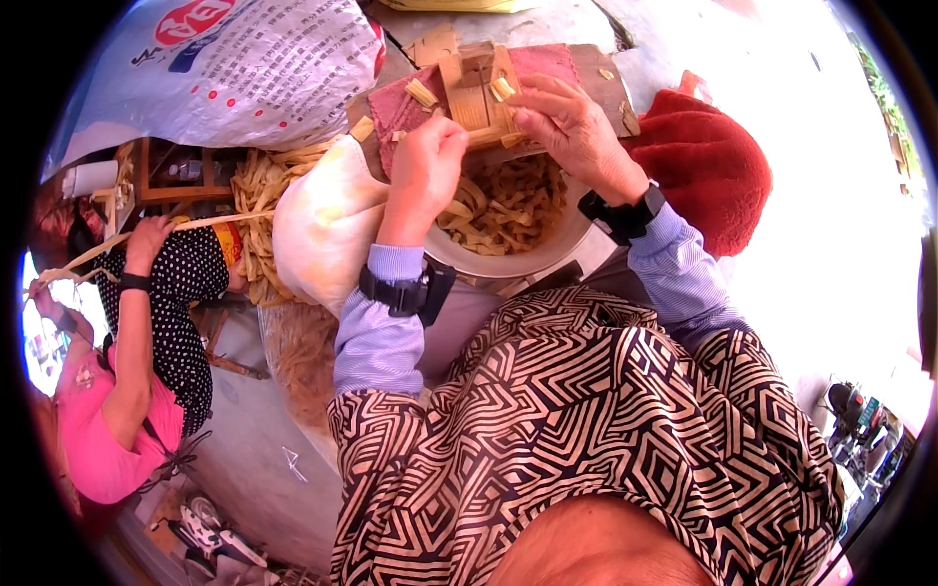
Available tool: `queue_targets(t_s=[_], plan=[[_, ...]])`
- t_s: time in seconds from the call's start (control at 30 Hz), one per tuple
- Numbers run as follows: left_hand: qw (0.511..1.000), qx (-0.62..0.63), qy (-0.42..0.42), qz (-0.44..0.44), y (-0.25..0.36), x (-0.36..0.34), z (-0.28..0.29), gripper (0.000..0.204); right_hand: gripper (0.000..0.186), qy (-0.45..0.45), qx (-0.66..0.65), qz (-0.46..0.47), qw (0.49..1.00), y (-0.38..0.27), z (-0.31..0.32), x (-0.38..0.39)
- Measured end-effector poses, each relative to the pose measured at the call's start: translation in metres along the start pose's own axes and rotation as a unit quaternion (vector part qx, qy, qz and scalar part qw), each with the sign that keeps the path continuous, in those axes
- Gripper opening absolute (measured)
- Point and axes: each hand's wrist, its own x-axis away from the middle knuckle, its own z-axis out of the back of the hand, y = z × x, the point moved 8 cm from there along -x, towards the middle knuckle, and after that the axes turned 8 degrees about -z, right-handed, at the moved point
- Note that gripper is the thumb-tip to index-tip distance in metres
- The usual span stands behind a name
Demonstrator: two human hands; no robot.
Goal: The person uses a small wooden board to shape and fold strips of dough by hand, dropping each piece into a large bowl.
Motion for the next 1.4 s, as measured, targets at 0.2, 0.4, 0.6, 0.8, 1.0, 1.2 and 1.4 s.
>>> queue_targets(t_s=[0.2, 0.4, 0.6, 0.8, 1.0, 1.2, 1.4], plan=[[0.986, 0.126, -0.083, 0.069, 0.038, 0.001, -0.022, 0.020, 0.023, -0.197, -0.071, -0.254, 0.944, 0.023, -0.034, 0.015], [0.942, 0.307, -0.053, 0.124, 0.006, 0.012, -0.037, 0.025, 0.023, -0.309, -0.612, -0.405, 0.605, -0.031, -0.060, 0.054], [0.807, 0.550, -0.072, 0.201, 0.040, 0.042, -0.062, 0.013, 0.013, -0.059, -0.107, -0.160, 0.979, -0.004, -0.016, 0.023], [0.899, 0.377, -0.162, 0.151, 0.012, 0.039, -0.063, 0.010, 0.018, -0.058, 0.078, -0.094, 0.991, -0.012, 0.000, 0.026], [0.975, -0.118, -0.007, -0.187, 0.067, 0.030, -0.033, 0.015, 0.029, -0.218, -0.260, -0.406, 0.848, 0.052, -0.051, 0.070], [0.970, 0.012, 0.024, -0.240, 0.058, 0.043, -0.042, 0.030, 0.025, -0.204, -0.649, -0.469, 0.564, 0.031, -0.073, 0.092], [0.997, -0.051, -0.024, -0.060, 0.063, 0.029, -0.041, 0.021, 0.012, -0.053, -0.299, -0.314, 0.900, 0.034, -0.032, 0.063]])
